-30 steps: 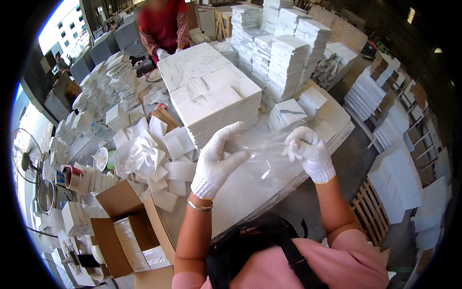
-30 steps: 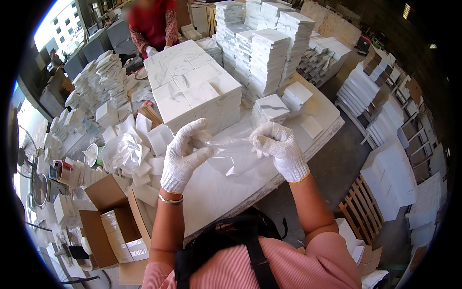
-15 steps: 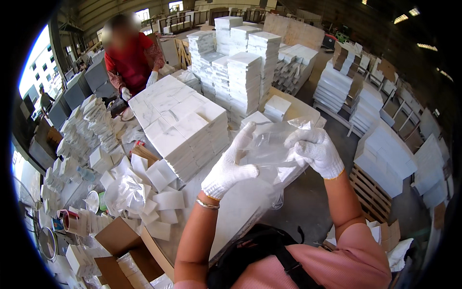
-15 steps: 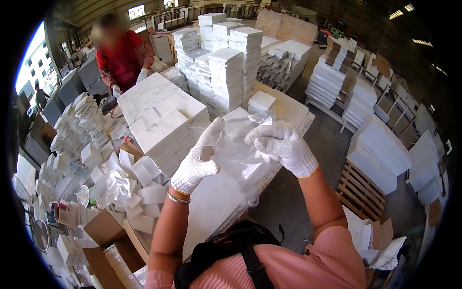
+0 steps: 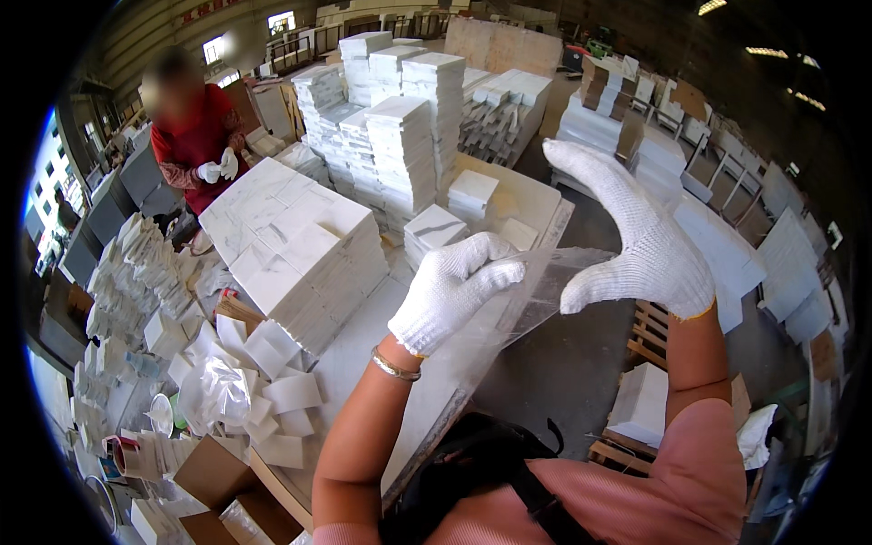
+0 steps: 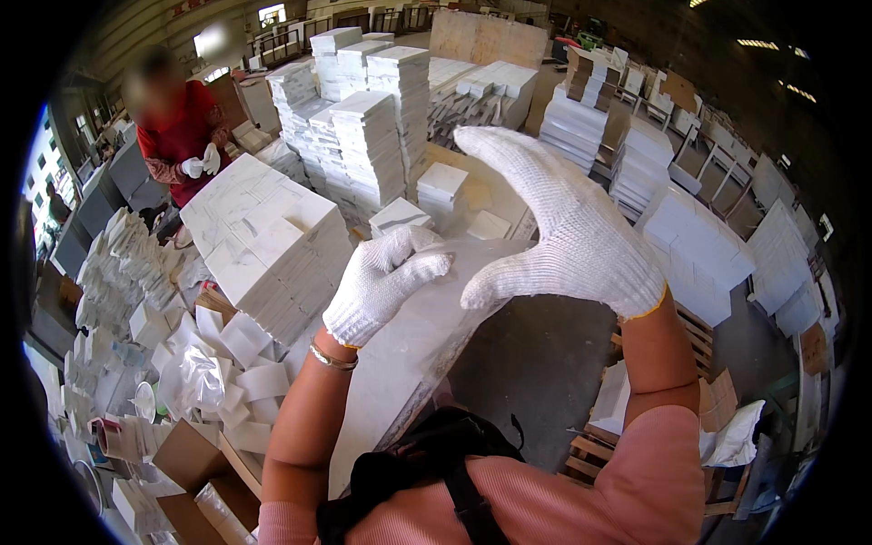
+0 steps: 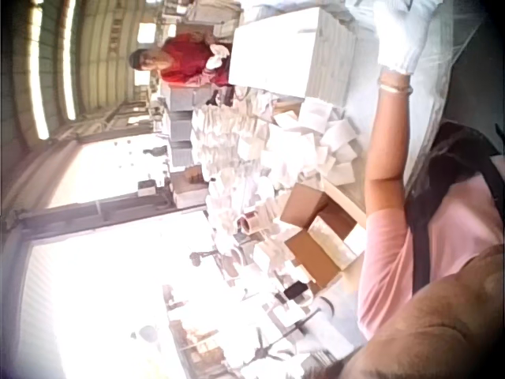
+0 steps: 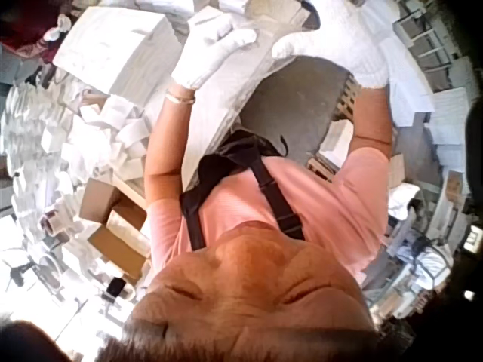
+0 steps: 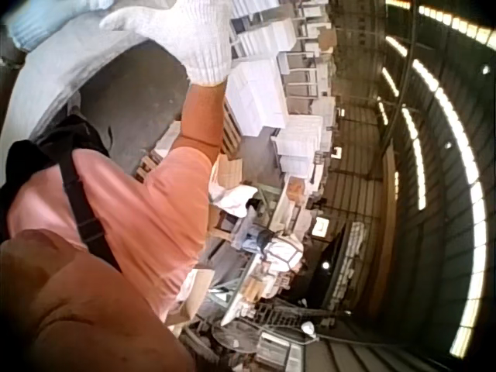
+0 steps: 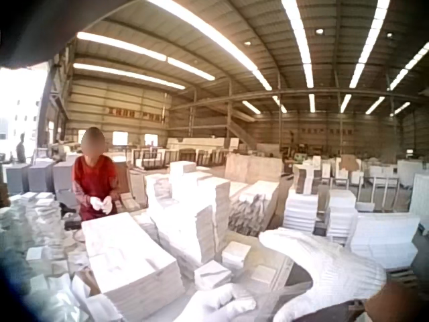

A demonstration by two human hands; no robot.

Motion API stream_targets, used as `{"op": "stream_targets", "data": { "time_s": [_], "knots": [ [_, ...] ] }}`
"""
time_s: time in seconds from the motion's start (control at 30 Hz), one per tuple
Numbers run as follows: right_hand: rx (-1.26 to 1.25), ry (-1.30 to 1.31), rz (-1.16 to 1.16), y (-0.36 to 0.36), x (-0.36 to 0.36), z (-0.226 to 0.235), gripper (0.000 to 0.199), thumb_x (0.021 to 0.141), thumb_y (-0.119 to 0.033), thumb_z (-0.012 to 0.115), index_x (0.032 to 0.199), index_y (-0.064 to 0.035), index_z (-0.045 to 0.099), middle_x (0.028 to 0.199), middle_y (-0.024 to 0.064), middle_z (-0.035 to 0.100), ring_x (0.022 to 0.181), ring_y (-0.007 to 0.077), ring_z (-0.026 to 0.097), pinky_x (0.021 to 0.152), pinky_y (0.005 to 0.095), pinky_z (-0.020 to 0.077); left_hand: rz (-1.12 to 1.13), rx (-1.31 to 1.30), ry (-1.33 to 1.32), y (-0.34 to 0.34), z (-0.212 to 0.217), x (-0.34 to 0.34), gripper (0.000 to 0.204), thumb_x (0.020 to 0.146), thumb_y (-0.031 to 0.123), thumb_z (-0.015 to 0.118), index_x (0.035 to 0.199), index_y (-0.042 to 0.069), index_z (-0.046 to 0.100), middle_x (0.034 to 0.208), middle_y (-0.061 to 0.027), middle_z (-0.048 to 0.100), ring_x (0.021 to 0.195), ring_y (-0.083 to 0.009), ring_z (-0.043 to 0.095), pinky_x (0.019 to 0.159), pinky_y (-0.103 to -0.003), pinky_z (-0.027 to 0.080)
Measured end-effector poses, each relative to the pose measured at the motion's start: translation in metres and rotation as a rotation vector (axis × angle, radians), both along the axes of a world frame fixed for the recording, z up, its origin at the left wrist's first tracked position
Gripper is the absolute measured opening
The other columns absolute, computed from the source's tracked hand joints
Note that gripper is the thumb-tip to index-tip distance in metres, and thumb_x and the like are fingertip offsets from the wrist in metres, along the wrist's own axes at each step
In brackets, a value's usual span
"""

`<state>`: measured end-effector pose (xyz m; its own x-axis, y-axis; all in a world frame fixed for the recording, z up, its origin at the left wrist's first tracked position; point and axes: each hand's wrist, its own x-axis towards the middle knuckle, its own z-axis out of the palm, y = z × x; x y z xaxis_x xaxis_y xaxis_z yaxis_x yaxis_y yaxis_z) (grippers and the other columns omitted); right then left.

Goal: The person repeatedly picks white rectangular blocks from a stack, places each into a clear plastic bag, and sets the bagged items into a cardboard box. The person also handles empty plastic bags and stacks of blocks on the table.

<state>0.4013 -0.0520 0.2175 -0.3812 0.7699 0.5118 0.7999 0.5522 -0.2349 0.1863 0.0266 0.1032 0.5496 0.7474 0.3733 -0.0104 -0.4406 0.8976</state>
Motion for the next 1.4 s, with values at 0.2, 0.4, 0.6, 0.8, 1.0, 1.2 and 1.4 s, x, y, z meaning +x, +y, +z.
{"op": "stream_targets", "data": {
  "time_s": [0.2, 0.4, 0.6, 0.8, 1.0, 1.2, 1.4],
  "knots": [
    [-0.119, 0.07, -0.027, 0.018, 0.005, -0.036, 0.02, 0.09, -0.024, 0.071, 0.098, -0.0062, 0.071, 0.086, 0.0112, 0.072, 0.074, 0.026, 0.07, 0.068, 0.0346, 0.0545, -0.062, 0.04, 0.136, 0.001, -0.011, 0.012, 0.021, 0.091, 0.017, 0.074, 0.105, 0.002, 0.073, 0.096, -0.0017, 0.072, 0.086, -0.0086, 0.062, 0.081, -0.027, 0.052],
    [0.127, 0.134, 0.031, 0.02, 0.046, -0.021, 0.018, 0.09, -0.019, 0.073, 0.092, -0.0014, 0.071, 0.083, 0.0098, 0.071, 0.072, 0.0214, 0.068, 0.069, 0.0312, 0.0535, -0.236, -0.177, 0.252, 0.01, -0.065, -0.005, 0.017, 0.088, 0.013, 0.076, 0.101, 0.002, 0.074, 0.097, -0.0028, 0.073, 0.091, -0.0093, 0.064, 0.083, -0.026, 0.053],
    [0.206, 0.115, 0.19, 0.028, 0.102, -0.005, 0.021, 0.087, -0.02, 0.077, 0.089, -0.0002, 0.071, 0.08, 0.0095, 0.069, 0.069, 0.0179, 0.065, 0.067, 0.0291, 0.0518, -0.198, -0.119, 0.344, 0.007, -0.081, 0.01, 0.023, 0.087, 0.022, 0.078, 0.105, 0.008, 0.075, 0.098, -0.0036, 0.073, 0.091, -0.0114, 0.064, 0.085, -0.03, 0.051],
    [0.228, -0.009, 0.272, 0.033, 0.147, -0.001, 0.023, 0.083, -0.029, 0.077, 0.086, -0.0064, 0.073, 0.079, 0.0086, 0.07, 0.072, 0.0262, 0.067, 0.069, 0.033, 0.051, -0.124, -0.158, 0.216, -0.005, -0.076, 0.082, 0.026, 0.09, 0.022, 0.074, 0.111, 0.008, 0.074, 0.096, -0.0069, 0.074, 0.086, -0.0141, 0.065, 0.084, -0.031, 0.052],
    [0.265, -0.027, 0.288, 0.044, 0.183, -0.014, 0.033, 0.074, -0.04, 0.079, 0.078, -0.0086, 0.069, 0.072, 0.0062, 0.067, 0.067, 0.0281, 0.065, 0.068, 0.0364, 0.0486, 0.086, -0.222, 0.288, -0.027, -0.088, 0.1, 0.026, 0.094, 0.022, 0.068, 0.114, 0.007, 0.073, 0.1, -0.0108, 0.074, 0.091, -0.0215, 0.071, 0.085, -0.032, 0.054],
    [0.215, -0.081, 0.59, 0.047, 0.168, -0.041, 0.027, 0.072, -0.04, 0.081, 0.07, -0.0177, 0.065, 0.063, -0.0031, 0.062, 0.053, 0.0209, 0.057, 0.053, 0.0343, 0.0404, 0.218, 0.185, 0.37, -0.075, -0.155, 0.1, 0.02, 0.093, 0.028, 0.067, 0.1, 0.01, 0.074, 0.098, -0.01, 0.071, 0.091, -0.0325, 0.067, 0.084, -0.042, 0.053],
    [0.12, -0.052, 0.868, 0.043, 0.122, -0.137, 0.036, 0.079, -0.047, 0.076, 0.064, -0.0192, 0.058, 0.052, -0.0004, 0.046, 0.045, 0.0204, 0.049, 0.047, 0.0339, 0.0366, 0.306, 0.168, 0.607, -0.163, -0.241, 0.095, 0.023, 0.094, 0.034, 0.064, 0.094, 0.013, 0.074, 0.103, -0.0032, 0.072, 0.098, -0.0259, 0.067, 0.082, -0.041, 0.051]
  ]
}}
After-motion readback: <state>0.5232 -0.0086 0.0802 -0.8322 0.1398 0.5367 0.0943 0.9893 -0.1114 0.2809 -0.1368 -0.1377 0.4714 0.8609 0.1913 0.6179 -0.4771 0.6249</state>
